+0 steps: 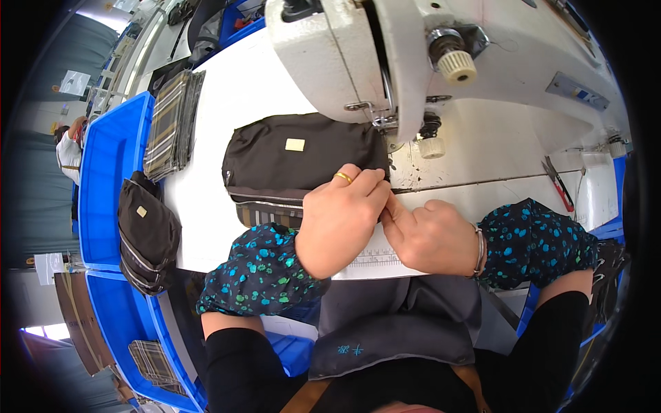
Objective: The person sews a zipper onto a plaid fabric pouch using an industrial sewing machine. They repeatedly align the zipper, guide the pouch under the needle, and stitch along the edge. After sewing, they cut the thread and place the finished pouch into a blue bin before retrieving another pouch to repeat the process.
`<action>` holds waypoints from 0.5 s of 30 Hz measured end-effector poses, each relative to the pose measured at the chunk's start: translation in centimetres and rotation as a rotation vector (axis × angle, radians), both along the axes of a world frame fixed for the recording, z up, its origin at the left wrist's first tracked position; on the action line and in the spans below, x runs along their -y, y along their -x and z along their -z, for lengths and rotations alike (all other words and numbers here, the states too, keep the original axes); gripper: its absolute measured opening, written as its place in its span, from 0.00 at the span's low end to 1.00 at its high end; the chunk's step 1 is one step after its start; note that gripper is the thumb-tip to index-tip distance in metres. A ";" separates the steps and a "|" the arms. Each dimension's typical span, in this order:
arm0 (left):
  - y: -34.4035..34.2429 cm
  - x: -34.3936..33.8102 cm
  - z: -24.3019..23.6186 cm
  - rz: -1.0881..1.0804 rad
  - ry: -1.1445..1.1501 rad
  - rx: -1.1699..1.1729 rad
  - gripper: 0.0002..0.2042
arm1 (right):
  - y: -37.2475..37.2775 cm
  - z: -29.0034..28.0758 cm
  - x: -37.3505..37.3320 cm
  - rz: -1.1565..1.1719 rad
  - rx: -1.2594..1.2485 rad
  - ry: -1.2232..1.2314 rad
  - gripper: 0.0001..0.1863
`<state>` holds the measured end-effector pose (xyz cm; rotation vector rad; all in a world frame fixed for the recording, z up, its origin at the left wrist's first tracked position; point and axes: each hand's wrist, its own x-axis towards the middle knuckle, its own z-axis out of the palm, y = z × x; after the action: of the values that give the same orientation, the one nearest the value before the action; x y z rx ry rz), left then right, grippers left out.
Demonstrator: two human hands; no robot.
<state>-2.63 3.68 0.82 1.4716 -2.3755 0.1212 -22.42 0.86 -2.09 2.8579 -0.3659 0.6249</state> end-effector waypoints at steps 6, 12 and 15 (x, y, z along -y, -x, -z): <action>0.2 2.1 1.1 -0.020 0.025 -0.038 0.10 | -0.4 0.6 0.9 0.069 0.011 0.042 0.15; -0.2 4.1 2.1 -0.055 0.085 -0.072 0.13 | -0.8 0.6 2.2 0.096 0.026 0.023 0.16; -0.3 4.3 2.4 -0.065 0.084 -0.101 0.12 | -0.8 0.8 2.3 0.095 0.025 0.013 0.16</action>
<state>-2.32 -0.62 -1.62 1.4799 -2.2165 0.1571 -21.65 -1.49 -2.84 2.8037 -0.4963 0.6431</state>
